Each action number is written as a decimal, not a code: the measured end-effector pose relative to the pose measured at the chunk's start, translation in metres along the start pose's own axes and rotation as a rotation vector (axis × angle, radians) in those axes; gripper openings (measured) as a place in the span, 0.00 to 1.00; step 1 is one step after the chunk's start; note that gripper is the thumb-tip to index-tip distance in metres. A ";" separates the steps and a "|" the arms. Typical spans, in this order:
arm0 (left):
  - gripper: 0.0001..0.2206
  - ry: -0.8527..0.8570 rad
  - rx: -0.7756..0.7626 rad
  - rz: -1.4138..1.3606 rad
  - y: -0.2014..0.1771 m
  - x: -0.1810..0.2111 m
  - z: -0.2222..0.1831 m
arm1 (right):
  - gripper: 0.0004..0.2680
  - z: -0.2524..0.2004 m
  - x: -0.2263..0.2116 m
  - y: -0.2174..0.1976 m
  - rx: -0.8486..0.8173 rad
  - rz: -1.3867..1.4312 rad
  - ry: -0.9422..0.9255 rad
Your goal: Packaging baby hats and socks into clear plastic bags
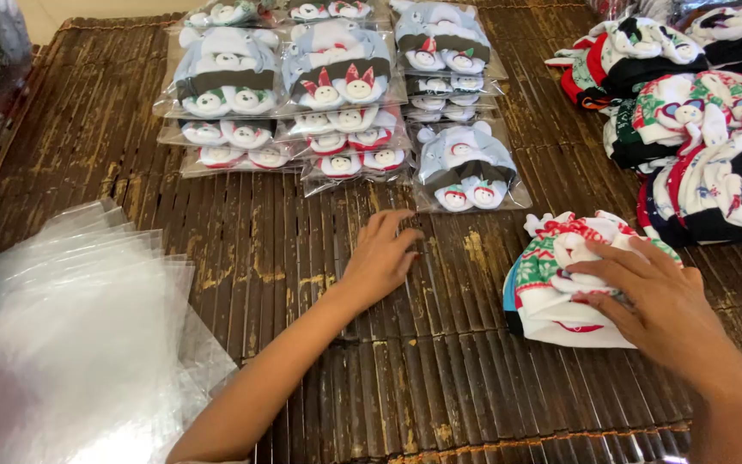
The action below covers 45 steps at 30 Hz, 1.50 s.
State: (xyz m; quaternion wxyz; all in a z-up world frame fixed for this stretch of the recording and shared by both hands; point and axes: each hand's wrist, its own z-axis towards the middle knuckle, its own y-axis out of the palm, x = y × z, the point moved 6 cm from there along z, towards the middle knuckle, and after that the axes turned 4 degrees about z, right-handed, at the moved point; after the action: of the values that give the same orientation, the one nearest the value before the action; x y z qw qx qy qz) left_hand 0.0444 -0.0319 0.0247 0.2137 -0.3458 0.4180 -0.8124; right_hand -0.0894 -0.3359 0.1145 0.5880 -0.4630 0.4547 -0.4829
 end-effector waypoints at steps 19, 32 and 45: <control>0.43 -0.580 -0.411 -1.552 -0.011 0.006 -0.079 | 0.12 0.034 -0.193 -0.040 0.259 1.041 -0.327; 0.31 -0.727 -0.062 -1.426 0.012 -0.082 -0.120 | 0.13 0.069 -0.156 0.114 -0.041 0.954 -0.065; 0.46 -0.572 -0.108 -0.688 -0.030 -0.063 -0.104 | 0.19 0.087 -0.183 0.122 0.073 0.882 -0.076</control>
State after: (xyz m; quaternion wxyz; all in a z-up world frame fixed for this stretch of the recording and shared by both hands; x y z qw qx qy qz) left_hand 0.0072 0.0802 -0.0174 0.0198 -0.6860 0.2448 -0.6849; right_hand -0.0079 -0.1329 0.0245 0.7702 -0.2211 0.5691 -0.1844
